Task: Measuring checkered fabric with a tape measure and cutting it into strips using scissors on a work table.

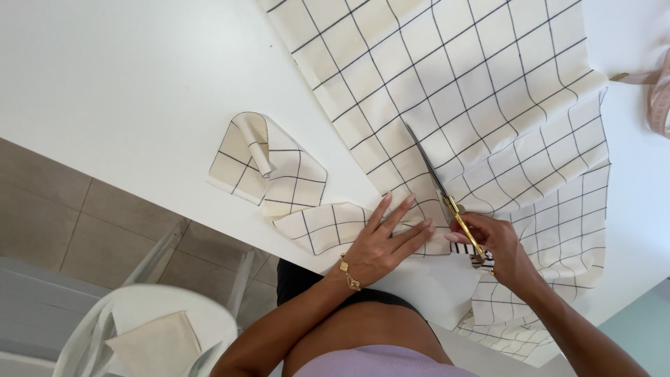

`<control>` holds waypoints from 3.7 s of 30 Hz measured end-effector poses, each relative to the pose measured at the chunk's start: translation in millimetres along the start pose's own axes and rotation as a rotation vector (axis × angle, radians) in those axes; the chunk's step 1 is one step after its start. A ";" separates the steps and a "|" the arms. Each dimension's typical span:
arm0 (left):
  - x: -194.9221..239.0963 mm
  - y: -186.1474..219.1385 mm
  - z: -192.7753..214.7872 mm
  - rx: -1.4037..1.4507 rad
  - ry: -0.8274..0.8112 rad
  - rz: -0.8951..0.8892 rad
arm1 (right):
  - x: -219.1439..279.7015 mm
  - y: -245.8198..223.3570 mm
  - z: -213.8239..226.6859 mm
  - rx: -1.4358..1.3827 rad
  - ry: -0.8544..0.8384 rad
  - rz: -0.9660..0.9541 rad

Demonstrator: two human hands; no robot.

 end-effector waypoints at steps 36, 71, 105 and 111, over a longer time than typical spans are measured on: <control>4.7 -5.7 1.7 0.001 0.062 -0.015 | -22.5 -39.5 -10.0 0.101 -0.031 0.100; 6.4 -8.2 1.9 0.006 0.077 -0.037 | -34.3 -85.9 -25.2 0.102 -0.036 0.093; 6.5 -10.0 6.5 0.037 0.078 -0.064 | -43.0 -135.9 -34.2 0.153 0.014 0.038; 8.4 -10.2 4.3 0.012 0.092 -0.066 | -45.5 -133.1 -32.8 0.179 0.011 0.086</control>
Point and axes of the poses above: each hand's wrist, its own x-axis away from the middle knuckle, its own z-axis out of the back of the hand, y = z × x, the point moved 3 cm from there along -x, towards the middle knuckle, and after that the axes turned 6 degrees about -x, right-handed, at the moved point
